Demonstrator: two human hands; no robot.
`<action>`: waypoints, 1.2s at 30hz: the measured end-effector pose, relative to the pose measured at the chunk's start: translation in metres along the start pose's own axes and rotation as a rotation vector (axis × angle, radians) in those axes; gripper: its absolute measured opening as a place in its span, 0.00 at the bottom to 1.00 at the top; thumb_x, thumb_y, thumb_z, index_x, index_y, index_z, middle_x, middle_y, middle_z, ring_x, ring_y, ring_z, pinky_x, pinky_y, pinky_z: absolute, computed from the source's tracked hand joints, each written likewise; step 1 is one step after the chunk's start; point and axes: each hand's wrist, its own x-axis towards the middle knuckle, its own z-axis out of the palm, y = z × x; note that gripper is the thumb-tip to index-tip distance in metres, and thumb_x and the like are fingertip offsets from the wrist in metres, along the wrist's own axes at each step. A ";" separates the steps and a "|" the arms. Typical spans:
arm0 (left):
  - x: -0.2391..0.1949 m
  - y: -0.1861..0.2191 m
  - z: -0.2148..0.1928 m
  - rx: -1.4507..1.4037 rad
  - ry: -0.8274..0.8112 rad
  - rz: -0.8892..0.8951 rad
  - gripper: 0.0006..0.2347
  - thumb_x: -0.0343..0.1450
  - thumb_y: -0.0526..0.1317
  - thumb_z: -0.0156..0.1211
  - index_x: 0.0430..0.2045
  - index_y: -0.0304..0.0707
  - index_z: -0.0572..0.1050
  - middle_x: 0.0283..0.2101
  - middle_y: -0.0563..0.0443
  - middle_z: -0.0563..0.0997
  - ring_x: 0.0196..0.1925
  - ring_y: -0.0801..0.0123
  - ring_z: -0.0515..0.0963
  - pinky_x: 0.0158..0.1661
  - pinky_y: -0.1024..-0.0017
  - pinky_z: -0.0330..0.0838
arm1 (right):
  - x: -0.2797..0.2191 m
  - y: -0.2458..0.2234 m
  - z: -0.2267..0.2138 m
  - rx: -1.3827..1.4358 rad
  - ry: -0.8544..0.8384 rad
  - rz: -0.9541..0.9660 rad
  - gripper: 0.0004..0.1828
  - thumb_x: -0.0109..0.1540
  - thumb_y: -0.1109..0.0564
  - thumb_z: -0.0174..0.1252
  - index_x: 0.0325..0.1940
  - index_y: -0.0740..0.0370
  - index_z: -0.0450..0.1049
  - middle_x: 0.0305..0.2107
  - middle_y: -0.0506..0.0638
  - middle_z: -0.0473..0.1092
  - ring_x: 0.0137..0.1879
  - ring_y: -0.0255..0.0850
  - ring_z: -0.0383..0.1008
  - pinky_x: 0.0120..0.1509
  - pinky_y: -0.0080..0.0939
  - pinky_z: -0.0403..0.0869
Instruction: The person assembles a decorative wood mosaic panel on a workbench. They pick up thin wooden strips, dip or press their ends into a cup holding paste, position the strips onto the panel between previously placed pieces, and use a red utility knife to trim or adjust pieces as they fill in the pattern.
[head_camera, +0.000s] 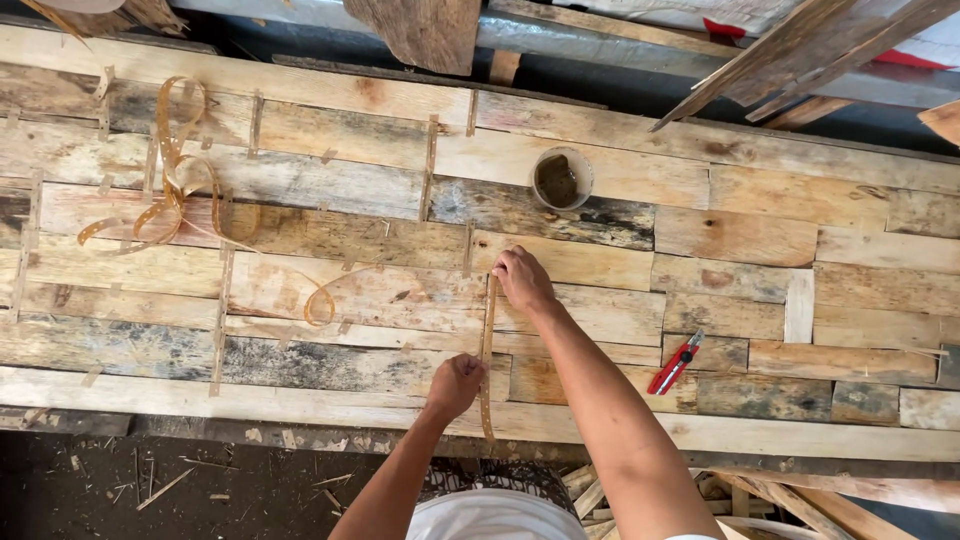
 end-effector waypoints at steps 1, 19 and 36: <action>0.001 -0.002 0.000 0.000 -0.001 0.000 0.11 0.74 0.43 0.60 0.34 0.32 0.80 0.25 0.50 0.83 0.26 0.74 0.80 0.30 0.71 0.75 | 0.000 -0.001 0.002 0.000 0.000 0.001 0.11 0.68 0.51 0.58 0.41 0.61 0.76 0.42 0.50 0.71 0.46 0.44 0.75 0.54 0.45 0.76; 0.014 -0.009 -0.003 0.026 0.024 -0.035 0.12 0.74 0.44 0.59 0.35 0.33 0.82 0.26 0.50 0.85 0.24 0.74 0.83 0.29 0.71 0.78 | 0.008 -0.010 0.012 -0.126 0.086 -0.003 0.11 0.66 0.52 0.60 0.40 0.62 0.76 0.41 0.52 0.72 0.49 0.44 0.73 0.53 0.46 0.77; 0.005 0.008 -0.008 0.000 -0.062 -0.031 0.11 0.75 0.43 0.56 0.36 0.35 0.80 0.28 0.51 0.84 0.25 0.75 0.80 0.29 0.71 0.76 | 0.006 -0.008 0.004 -0.061 0.137 -0.054 0.09 0.67 0.53 0.59 0.38 0.62 0.74 0.39 0.51 0.72 0.47 0.45 0.73 0.53 0.49 0.75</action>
